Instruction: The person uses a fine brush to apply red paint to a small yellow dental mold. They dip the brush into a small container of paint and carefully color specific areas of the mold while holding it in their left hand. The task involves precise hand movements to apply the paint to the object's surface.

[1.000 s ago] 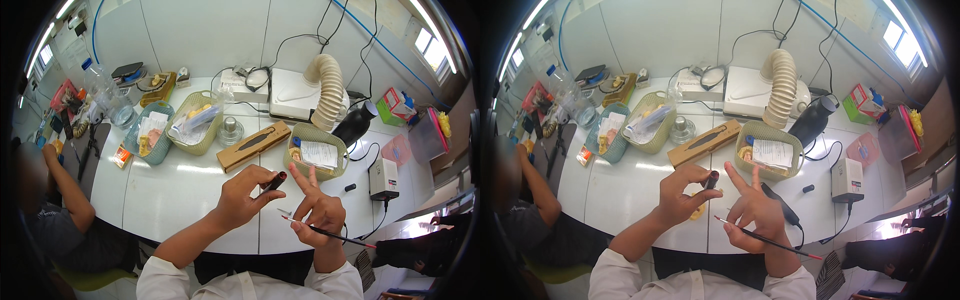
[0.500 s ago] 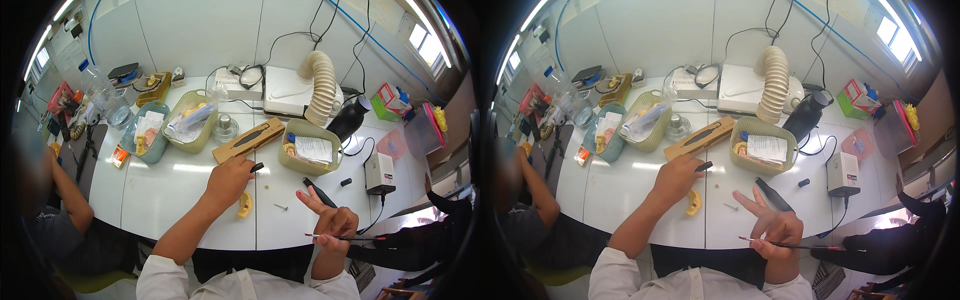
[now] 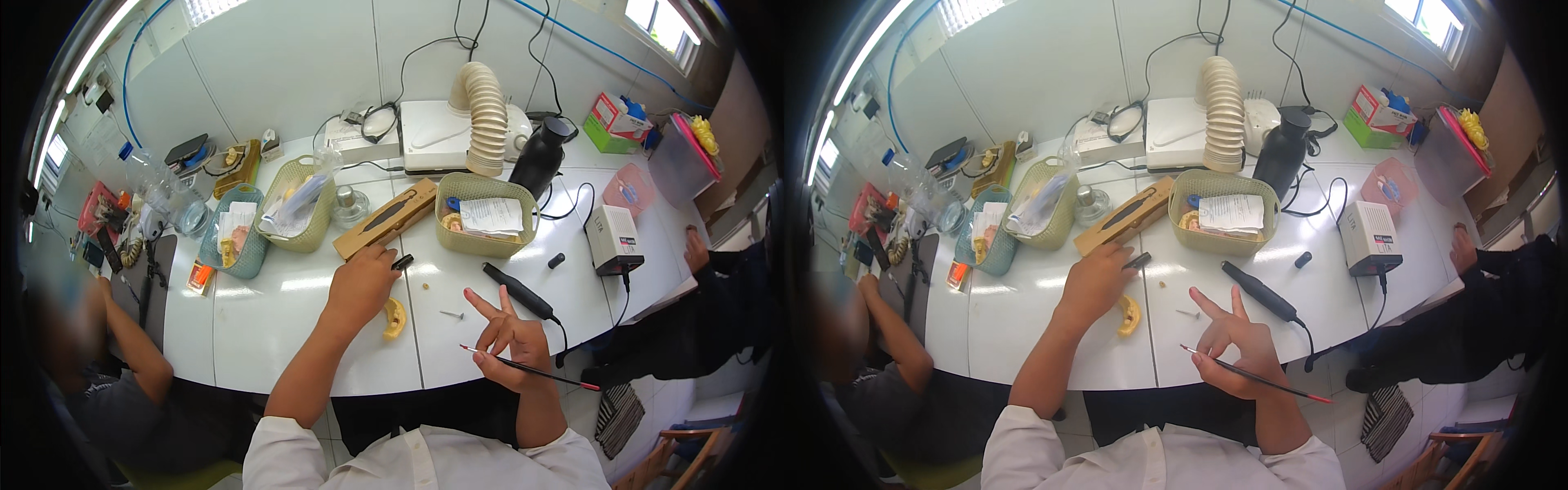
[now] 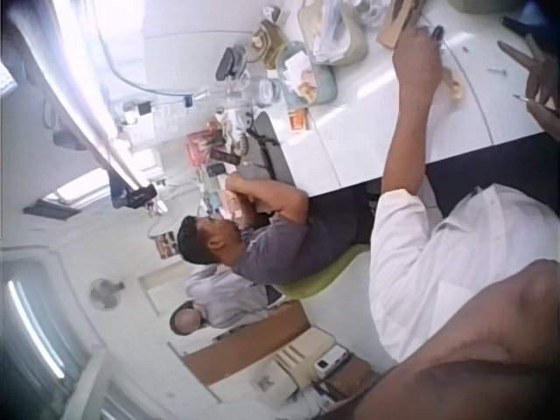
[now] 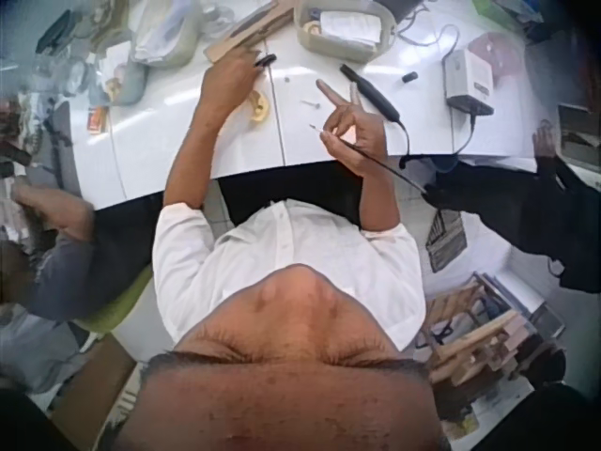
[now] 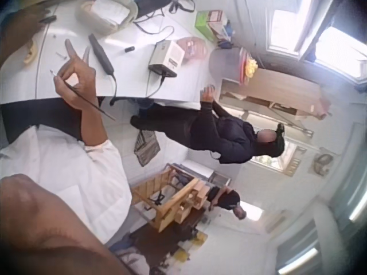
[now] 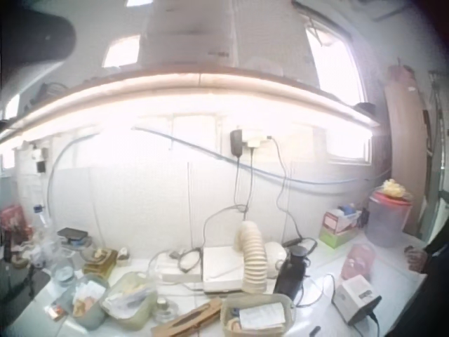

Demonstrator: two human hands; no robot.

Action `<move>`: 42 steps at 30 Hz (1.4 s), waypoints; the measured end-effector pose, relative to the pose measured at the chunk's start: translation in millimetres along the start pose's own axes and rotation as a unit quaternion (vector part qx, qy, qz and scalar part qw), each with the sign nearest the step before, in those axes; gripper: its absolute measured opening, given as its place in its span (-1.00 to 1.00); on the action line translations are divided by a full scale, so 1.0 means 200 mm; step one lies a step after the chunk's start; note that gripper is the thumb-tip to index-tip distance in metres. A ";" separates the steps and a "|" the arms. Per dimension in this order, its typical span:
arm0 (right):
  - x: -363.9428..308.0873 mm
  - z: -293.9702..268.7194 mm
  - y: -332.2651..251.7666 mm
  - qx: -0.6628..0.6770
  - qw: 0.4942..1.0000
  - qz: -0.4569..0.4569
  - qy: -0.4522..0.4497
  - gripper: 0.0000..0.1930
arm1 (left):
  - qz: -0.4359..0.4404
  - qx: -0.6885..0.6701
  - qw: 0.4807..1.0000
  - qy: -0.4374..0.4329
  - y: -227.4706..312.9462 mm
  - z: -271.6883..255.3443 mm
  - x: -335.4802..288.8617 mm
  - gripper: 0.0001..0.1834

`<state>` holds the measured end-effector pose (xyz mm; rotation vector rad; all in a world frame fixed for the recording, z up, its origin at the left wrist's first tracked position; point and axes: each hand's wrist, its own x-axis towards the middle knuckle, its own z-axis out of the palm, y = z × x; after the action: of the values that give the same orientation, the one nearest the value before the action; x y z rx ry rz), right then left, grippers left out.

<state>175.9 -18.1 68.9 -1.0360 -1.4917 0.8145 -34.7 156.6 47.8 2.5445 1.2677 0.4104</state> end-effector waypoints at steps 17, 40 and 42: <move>-0.27 0.14 0.06 0.107 0.991 0.084 -0.013 -0.80 | 0.040 -0.240 0.970 0.000 0.07 0.04 -0.38 -0.17; -0.88 0.03 0.40 0.401 0.871 0.126 0.255 -0.85 | 0.003 -0.284 0.953 0.106 0.15 0.23 -0.52 -0.16; -0.85 0.02 0.35 0.390 0.876 0.115 0.260 -0.82 | -0.001 -0.286 0.952 0.110 0.15 0.23 -0.52 -0.16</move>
<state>188.2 -148.1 -61.0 -0.7189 -0.4886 1.0731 -56.3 50.3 2.0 2.0427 1.0241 0.9323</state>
